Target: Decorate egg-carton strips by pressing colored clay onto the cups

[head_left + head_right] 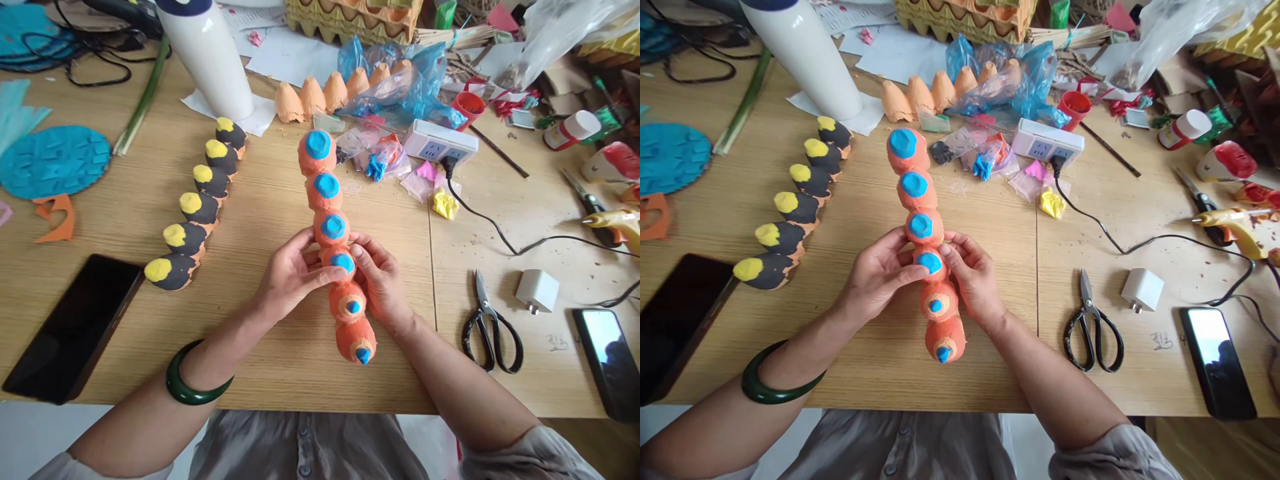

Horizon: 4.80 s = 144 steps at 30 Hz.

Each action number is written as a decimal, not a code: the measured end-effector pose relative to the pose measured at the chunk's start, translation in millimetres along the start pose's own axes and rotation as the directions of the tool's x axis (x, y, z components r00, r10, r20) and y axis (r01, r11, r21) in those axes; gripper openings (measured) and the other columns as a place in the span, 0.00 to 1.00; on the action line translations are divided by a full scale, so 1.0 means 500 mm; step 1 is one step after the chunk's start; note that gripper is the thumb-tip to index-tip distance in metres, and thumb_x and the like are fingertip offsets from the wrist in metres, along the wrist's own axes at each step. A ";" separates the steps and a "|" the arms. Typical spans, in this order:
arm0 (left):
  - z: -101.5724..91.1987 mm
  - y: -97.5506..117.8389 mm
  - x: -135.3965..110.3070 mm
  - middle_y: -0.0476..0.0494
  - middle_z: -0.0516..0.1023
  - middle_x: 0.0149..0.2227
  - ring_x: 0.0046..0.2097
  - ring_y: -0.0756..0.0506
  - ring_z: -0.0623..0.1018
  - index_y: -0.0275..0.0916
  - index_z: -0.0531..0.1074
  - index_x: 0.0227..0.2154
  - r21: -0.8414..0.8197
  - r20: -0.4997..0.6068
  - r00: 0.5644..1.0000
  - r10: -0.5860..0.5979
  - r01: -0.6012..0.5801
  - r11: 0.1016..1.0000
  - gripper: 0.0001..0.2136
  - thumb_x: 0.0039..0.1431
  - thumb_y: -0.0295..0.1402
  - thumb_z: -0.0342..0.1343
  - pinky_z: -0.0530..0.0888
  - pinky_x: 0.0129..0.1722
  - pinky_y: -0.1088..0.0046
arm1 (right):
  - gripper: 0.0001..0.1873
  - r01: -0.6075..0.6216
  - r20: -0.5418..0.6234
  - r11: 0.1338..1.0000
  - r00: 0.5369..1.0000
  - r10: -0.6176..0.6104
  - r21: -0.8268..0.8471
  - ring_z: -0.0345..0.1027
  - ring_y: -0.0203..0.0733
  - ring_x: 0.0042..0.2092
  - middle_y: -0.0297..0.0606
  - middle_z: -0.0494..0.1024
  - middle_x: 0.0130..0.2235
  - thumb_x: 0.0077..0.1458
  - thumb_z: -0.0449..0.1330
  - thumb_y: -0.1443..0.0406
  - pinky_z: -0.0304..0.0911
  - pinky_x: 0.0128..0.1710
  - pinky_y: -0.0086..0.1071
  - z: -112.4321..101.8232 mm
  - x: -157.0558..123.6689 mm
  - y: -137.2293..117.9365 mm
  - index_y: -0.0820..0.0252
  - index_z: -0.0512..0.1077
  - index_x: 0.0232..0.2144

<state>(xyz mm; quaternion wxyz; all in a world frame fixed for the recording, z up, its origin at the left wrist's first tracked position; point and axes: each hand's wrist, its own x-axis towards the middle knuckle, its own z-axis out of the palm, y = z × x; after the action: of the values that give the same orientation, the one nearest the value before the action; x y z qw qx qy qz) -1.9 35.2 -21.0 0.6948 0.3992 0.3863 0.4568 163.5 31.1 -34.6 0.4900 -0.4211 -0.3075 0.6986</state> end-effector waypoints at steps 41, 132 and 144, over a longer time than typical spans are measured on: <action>0.007 0.014 -0.007 0.36 0.82 0.55 0.58 0.36 0.82 0.39 0.70 0.57 0.068 0.063 0.998 -0.012 0.008 0.998 0.30 0.53 0.35 0.75 0.82 0.54 0.64 | 0.20 0.032 -0.009 0.999 0.999 -0.032 0.015 0.80 0.42 0.40 0.32 0.85 0.38 0.55 0.74 0.50 0.78 0.46 0.39 -0.001 0.002 0.003 0.50 0.76 0.45; -0.006 0.023 -0.008 0.38 0.78 0.61 0.56 0.41 0.81 0.44 0.73 0.61 -0.105 0.186 0.982 -0.038 0.058 0.993 0.27 0.60 0.31 0.69 0.79 0.55 0.67 | 0.19 0.168 -0.010 0.985 0.986 -0.168 -0.040 0.76 0.39 0.40 0.32 0.78 0.40 0.58 0.72 0.53 0.76 0.46 0.38 0.004 -0.017 0.014 0.50 0.72 0.46; -0.002 0.030 -0.019 0.37 0.79 0.58 0.53 0.41 0.81 0.42 0.69 0.64 -0.042 0.151 0.988 -0.017 0.023 0.999 0.29 0.61 0.33 0.69 0.80 0.51 0.66 | 0.17 0.322 -0.009 0.931 0.945 -0.328 -0.173 0.75 0.42 0.41 0.35 0.80 0.39 0.59 0.72 0.55 0.75 0.43 0.40 0.009 -0.025 0.010 0.49 0.72 0.46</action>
<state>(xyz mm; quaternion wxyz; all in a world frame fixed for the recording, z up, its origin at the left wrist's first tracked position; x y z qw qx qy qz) -10.3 30.4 -6.1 0.7352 0.4134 0.3264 0.4267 159.2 17.6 -33.1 0.5670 -0.4178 -0.4218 0.5710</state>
